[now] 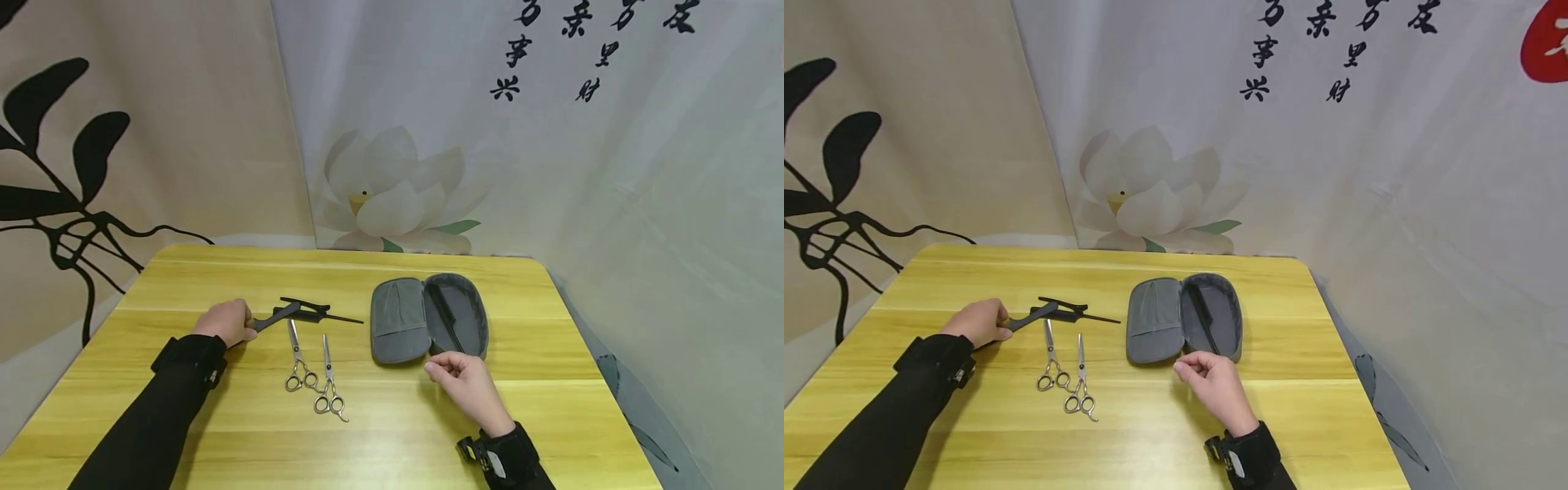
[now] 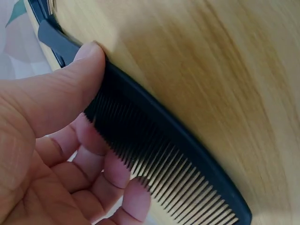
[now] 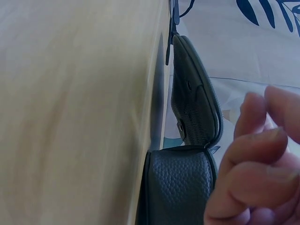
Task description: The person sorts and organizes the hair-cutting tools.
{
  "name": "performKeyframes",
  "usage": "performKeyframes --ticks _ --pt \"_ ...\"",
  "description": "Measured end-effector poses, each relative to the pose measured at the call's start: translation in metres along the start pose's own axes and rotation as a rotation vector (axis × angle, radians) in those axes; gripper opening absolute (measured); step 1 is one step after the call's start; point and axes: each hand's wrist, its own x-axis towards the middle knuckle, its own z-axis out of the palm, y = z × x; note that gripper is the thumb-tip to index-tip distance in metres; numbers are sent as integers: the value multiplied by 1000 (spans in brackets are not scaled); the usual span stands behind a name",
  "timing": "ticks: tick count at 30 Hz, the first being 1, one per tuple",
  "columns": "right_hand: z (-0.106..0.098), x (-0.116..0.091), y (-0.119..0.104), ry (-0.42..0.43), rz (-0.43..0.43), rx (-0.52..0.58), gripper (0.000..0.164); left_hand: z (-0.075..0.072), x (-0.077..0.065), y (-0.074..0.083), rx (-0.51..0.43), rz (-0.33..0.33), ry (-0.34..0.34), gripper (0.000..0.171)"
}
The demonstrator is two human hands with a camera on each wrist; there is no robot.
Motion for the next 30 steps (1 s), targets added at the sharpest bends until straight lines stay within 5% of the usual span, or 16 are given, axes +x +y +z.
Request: performKeyframes --ticks 5,17,24,30 --pt "0 3 1 -14 -1 -6 19 0 0 1 27 -4 31 19" --pt "1 2 2 -26 8 -22 20 -1 -14 4 49 109 260 11" --pt "3 2 1 -40 5 -12 21 -9 -32 52 21 280 383 7" --pt "5 0 -1 -75 4 8 24 3 -43 95 68 448 461 6"
